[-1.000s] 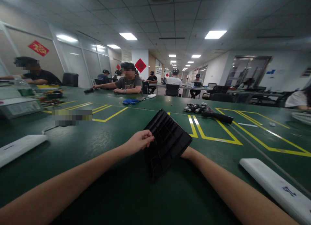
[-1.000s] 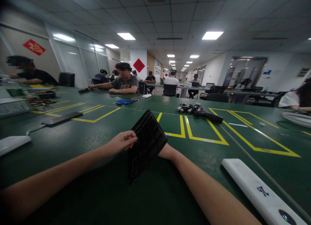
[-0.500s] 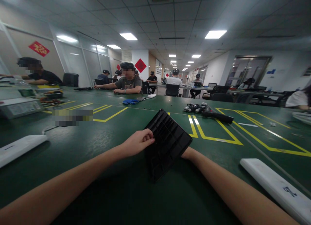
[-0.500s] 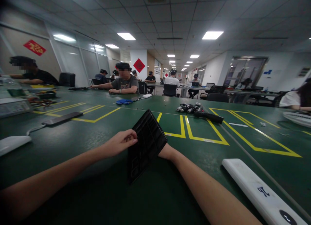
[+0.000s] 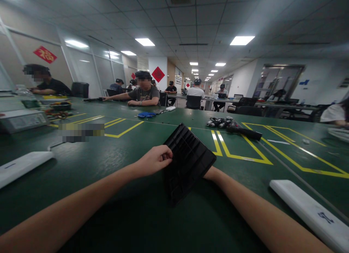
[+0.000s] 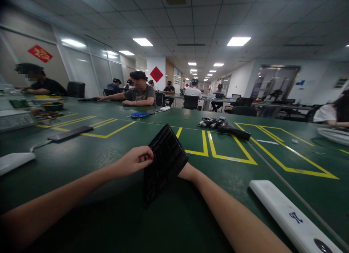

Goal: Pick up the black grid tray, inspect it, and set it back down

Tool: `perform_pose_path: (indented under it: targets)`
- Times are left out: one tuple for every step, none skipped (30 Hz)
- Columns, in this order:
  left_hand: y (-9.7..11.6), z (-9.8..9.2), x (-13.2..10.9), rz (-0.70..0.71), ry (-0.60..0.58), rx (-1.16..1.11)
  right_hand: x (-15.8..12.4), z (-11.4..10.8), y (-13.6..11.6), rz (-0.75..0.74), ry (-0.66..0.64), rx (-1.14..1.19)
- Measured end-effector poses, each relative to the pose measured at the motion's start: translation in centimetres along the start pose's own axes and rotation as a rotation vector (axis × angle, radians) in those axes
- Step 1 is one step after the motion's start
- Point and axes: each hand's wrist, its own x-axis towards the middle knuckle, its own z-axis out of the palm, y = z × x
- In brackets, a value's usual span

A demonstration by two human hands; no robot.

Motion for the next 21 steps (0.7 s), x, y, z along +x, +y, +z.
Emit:
perform_pose_path:
  targets:
    - [0.0,0.0,0.1,-0.024,0.011,-0.022,0.0,-0.1,0.0,-0.006,-0.018,-0.006]
    - [-0.1,0.1,0.1,-0.064,0.025,-0.066,-0.1,-0.2,0.0,-0.008,-0.036,-0.009]
    - [-0.1,0.2,0.2,-0.121,0.04,-0.147,-0.1,-0.3,0.0,-0.007,-0.052,-0.008]
    - [-0.2,0.3,0.3,-0.191,0.056,-0.27,-0.2,-0.4,0.0,-0.002,-0.064,-0.005]
    - [-0.3,0.4,0.4,-0.268,0.071,-0.429,-0.2,-0.5,0.1,0.003,-0.074,0.001]
    - [-0.3,0.5,0.6,-0.345,0.084,-0.604,-0.3,-0.5,0.1,0.01,-0.08,0.007]
    - [-0.3,0.6,0.7,-0.414,0.096,-0.768,-0.3,-0.5,0.2,0.016,-0.082,0.01]
    - [-0.4,0.6,0.8,-0.468,0.105,-0.894,-0.4,-0.5,0.3,0.02,-0.079,0.011]
    - [-0.4,0.7,0.9,-0.504,0.109,-0.966,-0.4,-0.5,0.3,0.023,-0.074,0.009]
    - [-0.5,0.8,0.9,-0.519,0.107,-0.979,-0.4,-0.5,0.4,0.023,-0.066,0.007]
    - [-0.6,0.8,1.0,-0.514,0.096,-0.936,-0.4,-0.4,0.3,0.018,-0.058,0.003]
    - [-0.7,0.9,0.9,-0.485,0.08,-0.848,-0.3,-0.4,0.3,0.012,-0.051,0.002]
    - [-0.8,1.0,0.9,-0.438,0.06,-0.725,-0.3,-0.4,0.2,0.005,-0.047,0.009]
    - [-0.9,1.0,0.9,-0.381,0.036,-0.585,-0.2,-0.3,0.1,-0.001,-0.044,0.022]
    - [-1.0,1.1,0.8,-0.324,0.015,-0.439,-0.1,-0.3,-0.1,-0.006,-0.042,0.039]
    - [-1.0,1.1,0.7,-0.272,-0.003,-0.302,-0.1,-0.3,-0.2,-0.015,-0.044,0.058]
    - [-1.0,1.1,0.6,-0.228,-0.013,-0.18,0.0,-0.3,-0.3,-0.028,-0.05,0.074]
    - [-0.9,1.1,0.5,-0.19,-0.015,-0.075,0.1,-0.3,-0.4,-0.044,-0.053,0.085]
    - [-0.7,1.1,0.3,-0.156,-0.011,0.022,0.1,-0.3,-0.4,-0.064,-0.056,0.085]
    - [-0.5,1.0,0.2,-0.118,0.0,0.115,0.2,-0.3,-0.4,-0.083,-0.053,0.076]
    - [-0.3,1.0,0.2,-0.075,0.012,0.207,0.3,-0.3,-0.3,-0.097,-0.048,0.064]
